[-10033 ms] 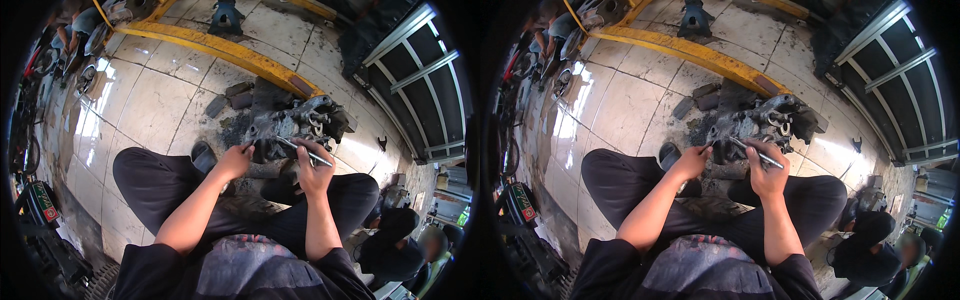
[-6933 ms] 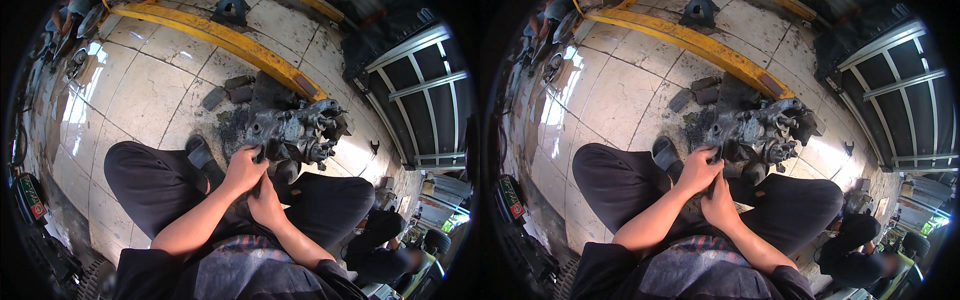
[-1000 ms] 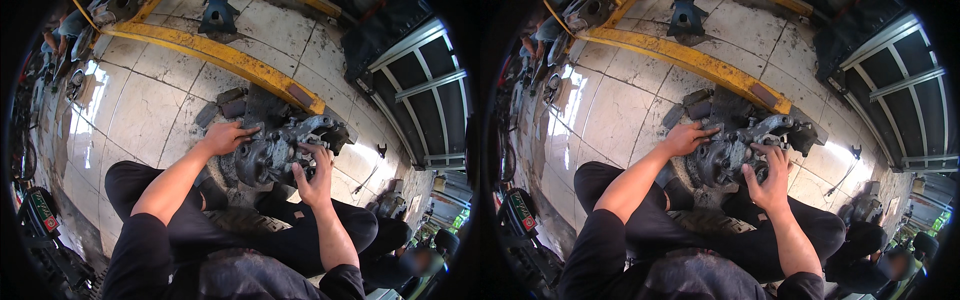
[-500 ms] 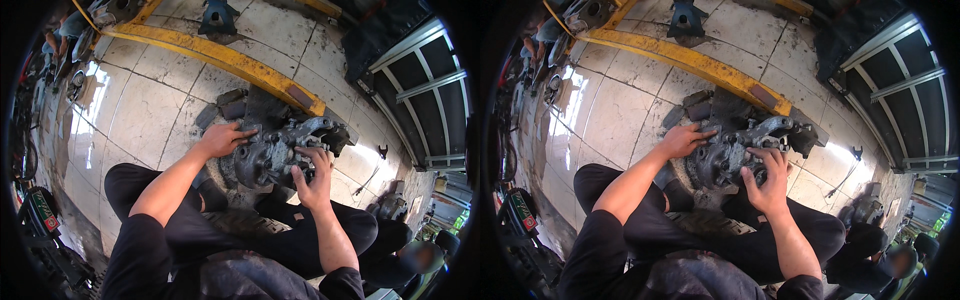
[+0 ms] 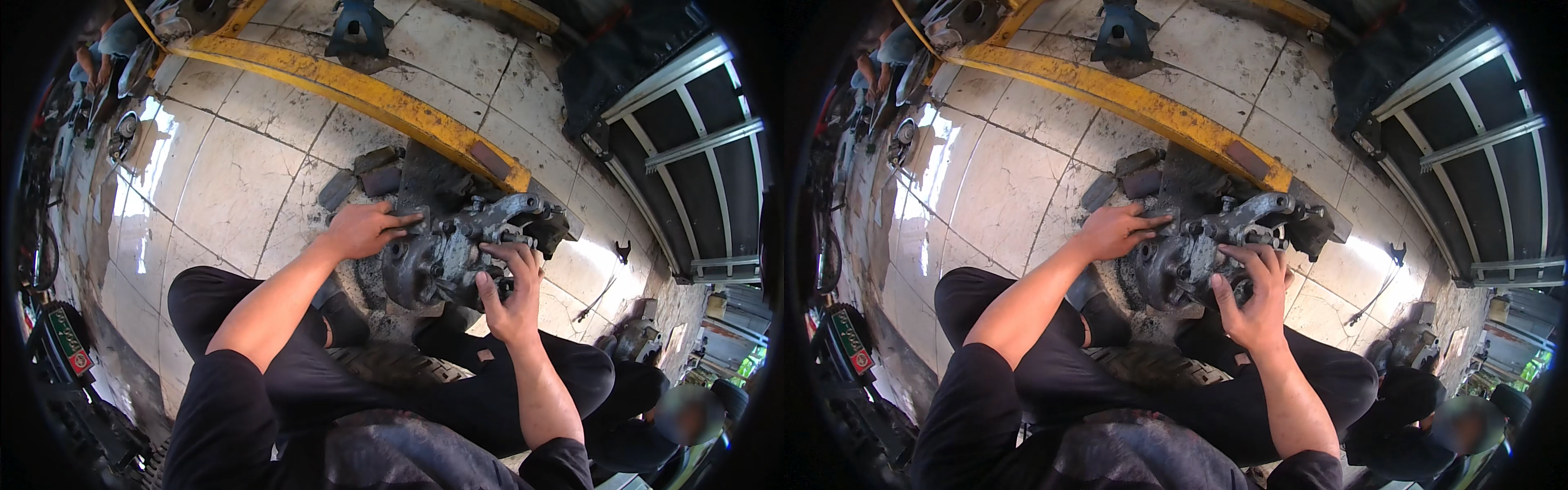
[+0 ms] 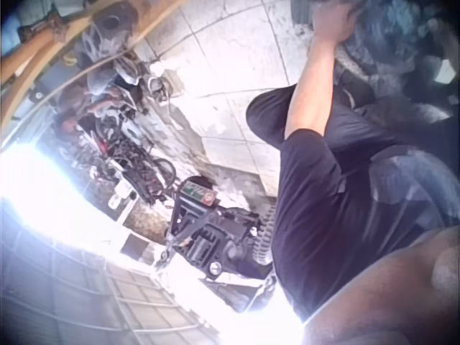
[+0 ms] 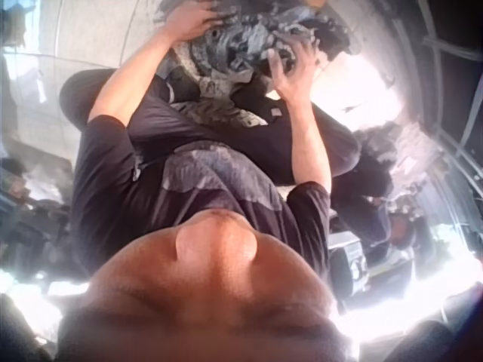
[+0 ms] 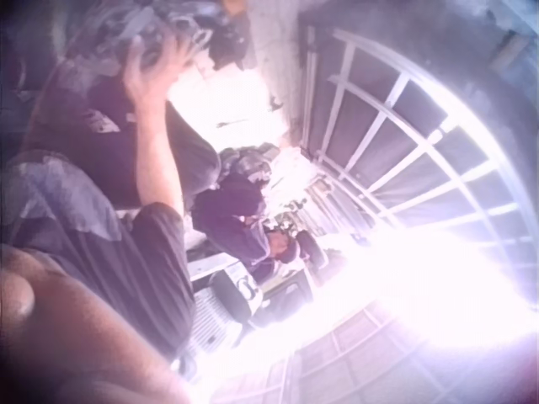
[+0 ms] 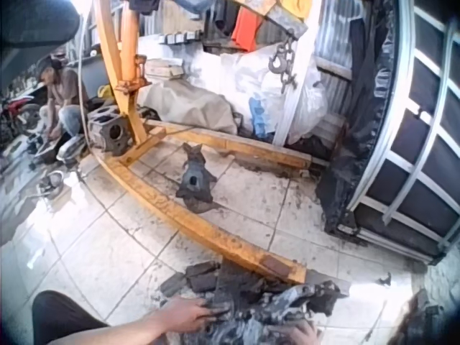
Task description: The person sits on the floor and uses a metal scraper to clean grime and residue from the surface of a disassembled engine block. They repeatedly scrape and wipe the metal casing, focusing on specific areas to remove built-up dirt.
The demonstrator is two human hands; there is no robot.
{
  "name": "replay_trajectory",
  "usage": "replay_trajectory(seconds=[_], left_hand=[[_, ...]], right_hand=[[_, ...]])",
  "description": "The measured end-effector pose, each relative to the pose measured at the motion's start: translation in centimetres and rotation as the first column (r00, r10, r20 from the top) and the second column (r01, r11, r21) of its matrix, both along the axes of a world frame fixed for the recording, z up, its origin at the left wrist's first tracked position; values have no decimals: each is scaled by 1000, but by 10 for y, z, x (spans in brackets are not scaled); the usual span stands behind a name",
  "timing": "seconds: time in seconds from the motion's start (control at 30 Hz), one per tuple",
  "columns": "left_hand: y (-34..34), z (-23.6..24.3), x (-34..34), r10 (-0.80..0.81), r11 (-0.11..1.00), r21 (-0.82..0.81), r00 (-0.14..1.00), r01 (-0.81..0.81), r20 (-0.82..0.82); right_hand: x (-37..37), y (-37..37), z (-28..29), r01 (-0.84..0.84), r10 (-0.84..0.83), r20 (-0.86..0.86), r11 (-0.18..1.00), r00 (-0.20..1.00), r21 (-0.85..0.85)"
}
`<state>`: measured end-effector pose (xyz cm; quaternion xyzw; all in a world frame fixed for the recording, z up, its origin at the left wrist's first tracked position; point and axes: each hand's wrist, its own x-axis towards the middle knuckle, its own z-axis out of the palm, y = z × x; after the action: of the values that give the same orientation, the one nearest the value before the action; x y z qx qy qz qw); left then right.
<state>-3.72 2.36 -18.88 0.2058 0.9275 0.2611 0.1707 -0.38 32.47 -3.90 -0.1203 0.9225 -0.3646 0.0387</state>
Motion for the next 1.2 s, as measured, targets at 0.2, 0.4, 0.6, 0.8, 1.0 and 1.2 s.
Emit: replay_trajectory(seconds=[0.2, 0.4, 0.6, 0.8, 1.0, 1.2], left_hand=[[-10, 13, -6, -32, 995, -95, 998, 37, 59], [2, 27, 1, 99, 994, -64, 983, -90, 152], [30, 95, -3, 254, 958, -233, 875, -168, 411], [60, 95, 9, 427, 903, -239, 816, -358, 390], [53, 93, 7, 435, 898, -294, 755, -327, 491], [54, 92, 12, 450, 893, -261, 762, -367, 466]], right_hand=[[1, 1, -5, 13, -13, 8, 999, 1000, -46], [0, 0, -4, 3, -3, 5, 999, 1000, -47], [1, -2, 0, 12, -12, 2, 1000, 1000, 5], [-3, -3, 3, 21, -21, 14, 1000, 1000, 21], [2, -5, -1, 40, -40, 19, 999, 999, -20], [1, -6, 1, 27, -27, 8, 1000, 1000, 17]])
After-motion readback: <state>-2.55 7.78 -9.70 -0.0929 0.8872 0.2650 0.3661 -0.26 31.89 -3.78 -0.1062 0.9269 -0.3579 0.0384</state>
